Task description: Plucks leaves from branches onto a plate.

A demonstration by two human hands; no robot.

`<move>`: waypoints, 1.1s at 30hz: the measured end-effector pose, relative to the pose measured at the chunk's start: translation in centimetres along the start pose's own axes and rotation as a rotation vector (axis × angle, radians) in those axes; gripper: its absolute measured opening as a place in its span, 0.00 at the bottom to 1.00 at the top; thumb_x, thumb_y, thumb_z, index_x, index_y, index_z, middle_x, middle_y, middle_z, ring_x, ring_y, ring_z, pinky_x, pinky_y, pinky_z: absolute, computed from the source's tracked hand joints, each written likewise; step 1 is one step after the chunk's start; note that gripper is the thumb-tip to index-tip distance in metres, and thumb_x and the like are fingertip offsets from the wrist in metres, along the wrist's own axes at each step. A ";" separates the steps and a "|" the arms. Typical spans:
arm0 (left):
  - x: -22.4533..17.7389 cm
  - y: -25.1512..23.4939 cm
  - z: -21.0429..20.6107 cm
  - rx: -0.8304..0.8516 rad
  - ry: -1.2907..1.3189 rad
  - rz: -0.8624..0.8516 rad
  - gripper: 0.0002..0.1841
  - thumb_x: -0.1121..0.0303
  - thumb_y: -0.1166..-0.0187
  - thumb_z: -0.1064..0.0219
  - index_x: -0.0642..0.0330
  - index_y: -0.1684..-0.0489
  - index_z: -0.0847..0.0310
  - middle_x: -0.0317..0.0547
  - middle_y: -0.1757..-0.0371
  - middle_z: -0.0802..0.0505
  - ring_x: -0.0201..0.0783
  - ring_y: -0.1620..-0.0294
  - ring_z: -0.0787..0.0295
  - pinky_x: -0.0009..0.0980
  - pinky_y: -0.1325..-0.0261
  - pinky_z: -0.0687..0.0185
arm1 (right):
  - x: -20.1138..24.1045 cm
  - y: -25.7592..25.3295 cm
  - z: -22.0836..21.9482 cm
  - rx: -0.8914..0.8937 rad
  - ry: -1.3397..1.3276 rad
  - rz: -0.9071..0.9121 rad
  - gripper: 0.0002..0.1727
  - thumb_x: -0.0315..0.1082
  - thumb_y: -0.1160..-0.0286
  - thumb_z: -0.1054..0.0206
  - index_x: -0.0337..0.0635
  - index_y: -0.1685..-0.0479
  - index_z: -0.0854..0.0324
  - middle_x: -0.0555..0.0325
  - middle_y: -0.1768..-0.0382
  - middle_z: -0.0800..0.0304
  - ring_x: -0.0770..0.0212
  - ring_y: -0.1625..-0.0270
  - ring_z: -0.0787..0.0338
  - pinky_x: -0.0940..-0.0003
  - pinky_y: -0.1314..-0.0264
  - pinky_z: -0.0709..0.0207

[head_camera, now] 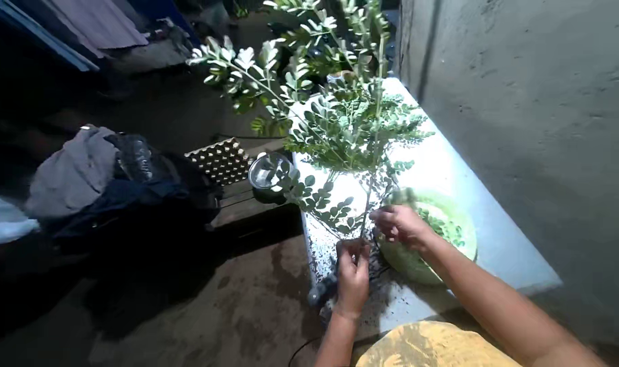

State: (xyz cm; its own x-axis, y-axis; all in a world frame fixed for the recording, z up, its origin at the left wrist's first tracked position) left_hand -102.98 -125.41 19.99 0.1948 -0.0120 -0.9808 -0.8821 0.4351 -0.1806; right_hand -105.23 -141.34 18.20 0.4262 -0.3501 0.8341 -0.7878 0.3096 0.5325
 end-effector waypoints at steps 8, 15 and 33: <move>1.2 0.6 0.5 0.005 -0.083 -0.013 0.17 0.74 0.20 0.38 0.83 0.45 0.30 0.49 0.57 0.11 0.25 0.53 0.11 0.25 0.42 0.15 | -0.2 0.8 3.6 -0.153 -0.261 -0.024 0.03 0.24 0.18 0.37 0.37 0.61 0.22 0.62 0.78 0.16 0.72 0.81 0.17 0.78 0.77 0.20; 1.8 1.1 1.0 -0.014 0.035 0.086 0.16 0.76 0.20 0.41 0.81 0.42 0.33 0.37 0.59 0.13 0.17 0.58 0.15 0.19 0.49 0.16 | -0.1 1.6 5.9 -0.187 -0.251 -0.003 0.03 0.23 0.18 0.40 0.38 0.60 0.23 0.65 0.79 0.19 0.74 0.82 0.20 0.80 0.77 0.21; 1.2 0.9 0.9 0.139 0.386 0.280 0.11 0.69 0.10 0.63 0.55 0.52 0.35 0.28 0.67 0.10 0.14 0.76 0.21 0.09 0.78 0.33 | 1.0 2.9 8.4 -0.204 1.162 0.213 0.27 0.31 0.35 0.23 0.41 0.30 0.15 0.35 0.26 0.21 0.31 0.21 0.28 0.30 0.22 0.41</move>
State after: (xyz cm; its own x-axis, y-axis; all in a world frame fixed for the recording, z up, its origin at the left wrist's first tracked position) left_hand -103.13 -124.19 18.73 -0.2375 -0.1993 -0.9507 -0.8073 0.5848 0.0791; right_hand -110.81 -148.27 19.40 0.5252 0.7005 0.4831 -0.8509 0.4356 0.2936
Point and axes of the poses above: each hand's wrist, its own y-axis away from the middle knuckle, its own z-axis out of the back of the hand, x = y × z, the point moved 9 cm from there along -y, towards the middle knuckle
